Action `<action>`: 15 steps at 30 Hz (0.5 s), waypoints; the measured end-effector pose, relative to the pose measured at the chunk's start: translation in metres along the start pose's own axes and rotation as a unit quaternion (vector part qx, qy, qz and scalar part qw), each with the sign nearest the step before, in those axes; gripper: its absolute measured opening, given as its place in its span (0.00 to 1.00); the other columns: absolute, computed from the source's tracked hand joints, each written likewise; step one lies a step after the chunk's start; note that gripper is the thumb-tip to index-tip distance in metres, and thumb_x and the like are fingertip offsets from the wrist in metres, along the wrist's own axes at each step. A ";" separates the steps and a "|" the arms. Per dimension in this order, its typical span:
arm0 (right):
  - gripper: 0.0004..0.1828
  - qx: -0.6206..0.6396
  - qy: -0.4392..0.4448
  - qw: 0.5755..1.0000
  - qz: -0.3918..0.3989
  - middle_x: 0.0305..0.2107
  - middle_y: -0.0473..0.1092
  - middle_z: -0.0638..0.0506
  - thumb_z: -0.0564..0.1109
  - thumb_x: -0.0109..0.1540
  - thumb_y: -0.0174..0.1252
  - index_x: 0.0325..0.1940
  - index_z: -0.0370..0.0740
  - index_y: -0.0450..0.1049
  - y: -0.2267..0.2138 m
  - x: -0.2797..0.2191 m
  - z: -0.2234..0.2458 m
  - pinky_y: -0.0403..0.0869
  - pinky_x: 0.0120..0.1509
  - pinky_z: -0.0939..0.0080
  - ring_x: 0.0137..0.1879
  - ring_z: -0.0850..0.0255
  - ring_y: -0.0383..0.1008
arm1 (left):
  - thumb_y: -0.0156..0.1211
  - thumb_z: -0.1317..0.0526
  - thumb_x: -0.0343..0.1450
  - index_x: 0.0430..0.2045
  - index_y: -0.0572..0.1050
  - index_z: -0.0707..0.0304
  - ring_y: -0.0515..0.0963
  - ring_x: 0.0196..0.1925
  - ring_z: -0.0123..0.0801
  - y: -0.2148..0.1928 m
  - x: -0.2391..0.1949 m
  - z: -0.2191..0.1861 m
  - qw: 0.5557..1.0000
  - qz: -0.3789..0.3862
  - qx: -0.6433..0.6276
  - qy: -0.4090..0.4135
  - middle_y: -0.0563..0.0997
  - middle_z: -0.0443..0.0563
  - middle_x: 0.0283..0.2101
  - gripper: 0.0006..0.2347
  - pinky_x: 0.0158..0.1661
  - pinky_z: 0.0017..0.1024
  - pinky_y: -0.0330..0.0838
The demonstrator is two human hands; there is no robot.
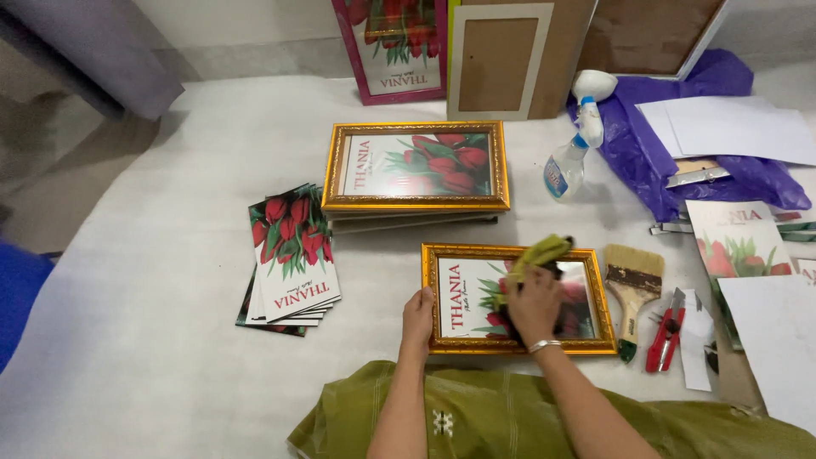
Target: Cleaning a picture frame using a cloth
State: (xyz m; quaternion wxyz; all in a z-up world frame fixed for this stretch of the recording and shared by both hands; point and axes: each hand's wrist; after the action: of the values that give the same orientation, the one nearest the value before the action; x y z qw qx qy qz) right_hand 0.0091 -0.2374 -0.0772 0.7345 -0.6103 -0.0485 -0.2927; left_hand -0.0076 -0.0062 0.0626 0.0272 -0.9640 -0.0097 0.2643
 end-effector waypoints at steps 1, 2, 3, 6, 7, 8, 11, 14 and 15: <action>0.23 0.000 0.002 1.000 0.001 0.44 0.71 0.45 0.62 0.62 0.58 0.54 0.48 0.79 -0.003 0.000 0.031 0.77 0.50 0.43 0.46 0.41 0.77 | 0.43 0.43 0.79 0.63 0.69 0.72 0.68 0.69 0.60 -0.002 0.011 0.007 1.000 0.000 0.002 -0.001 0.73 0.71 0.63 0.28 0.62 0.51 0.66; 0.23 0.023 -0.026 0.999 0.042 0.46 0.71 0.46 0.61 0.61 0.57 0.55 0.48 0.77 -0.008 -0.004 0.060 0.76 0.50 0.44 0.48 0.43 0.75 | 0.43 0.43 0.79 0.63 0.69 0.72 0.68 0.68 0.61 -0.005 0.020 0.016 1.000 0.002 0.009 0.009 0.74 0.71 0.62 0.28 0.62 0.52 0.66; 0.24 0.045 -0.053 0.994 0.082 0.48 0.70 0.47 0.60 0.61 0.56 0.57 0.48 0.76 -0.012 -0.008 0.091 0.76 0.51 0.46 0.50 0.45 0.74 | 0.42 0.43 0.80 0.62 0.70 0.73 0.68 0.68 0.62 -0.008 0.028 0.026 1.000 0.003 0.017 0.020 0.74 0.71 0.61 0.28 0.63 0.53 0.65; 0.22 0.105 -0.099 0.985 0.096 0.49 0.67 0.50 0.59 0.65 0.50 0.57 0.50 0.75 -0.041 -0.010 0.150 0.72 0.51 0.48 0.52 0.47 0.70 | 0.42 0.40 0.79 0.56 0.76 0.66 0.72 0.65 0.58 -0.008 0.038 0.038 0.999 0.006 0.032 0.040 0.79 0.66 0.56 0.27 0.62 0.51 0.66; 0.22 0.104 -0.100 0.985 0.093 0.49 0.67 0.50 0.59 0.65 0.50 0.57 0.50 0.75 -0.039 -0.004 0.142 0.72 0.51 0.48 0.52 0.47 0.70 | 0.42 0.40 0.79 0.56 0.76 0.66 0.72 0.65 0.58 -0.010 0.045 0.044 0.999 0.007 0.031 0.042 0.79 0.66 0.56 0.27 0.62 0.51 0.66; 0.22 0.116 -0.137 0.978 0.105 0.48 0.67 0.54 0.61 0.64 0.52 0.58 0.54 0.76 -0.038 -0.001 0.133 0.73 0.51 0.50 0.52 0.50 0.70 | 0.41 0.40 0.79 0.58 0.74 0.67 0.71 0.66 0.59 -0.013 0.051 0.052 0.999 0.001 0.021 0.036 0.78 0.67 0.57 0.28 0.62 0.52 0.66; 0.23 0.094 -0.151 0.976 0.125 0.48 0.69 0.56 0.63 0.62 0.54 0.57 0.58 0.77 -0.018 0.012 0.067 0.75 0.51 0.49 0.53 0.50 0.71 | 0.41 0.42 0.79 0.59 0.73 0.69 0.71 0.66 0.58 -0.010 0.026 0.027 1.000 -0.004 0.005 0.019 0.77 0.68 0.58 0.28 0.62 0.51 0.66; 0.23 0.015 -0.098 0.989 0.113 0.49 0.71 0.54 0.65 0.63 0.53 0.56 0.56 0.79 -0.013 0.019 -0.018 0.78 0.50 0.46 0.52 0.45 0.74 | 0.42 0.43 0.79 0.62 0.71 0.69 0.69 0.67 0.57 -0.011 0.010 0.006 1.000 -0.003 -0.007 0.004 0.75 0.68 0.61 0.27 0.63 0.50 0.65; 0.23 -0.030 -0.063 0.993 0.091 0.48 0.72 0.52 0.66 0.64 0.53 0.55 0.55 0.79 -0.016 0.020 -0.047 0.79 0.49 0.44 0.50 0.44 0.75 | 0.42 0.43 0.79 0.64 0.69 0.69 0.67 0.69 0.58 -0.011 0.009 0.004 1.000 0.000 -0.008 0.000 0.73 0.69 0.64 0.28 0.64 0.50 0.64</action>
State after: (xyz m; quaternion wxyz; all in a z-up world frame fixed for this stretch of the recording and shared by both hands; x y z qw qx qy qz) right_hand 0.0046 -0.2898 -0.0669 0.7348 -0.6513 -0.0295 -0.1870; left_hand -0.0014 0.0053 0.0554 0.0196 -0.9641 -0.0122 0.2644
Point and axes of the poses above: each hand's wrist, its own x-axis towards the middle knuckle, its own y-axis out of the palm, z = x × y
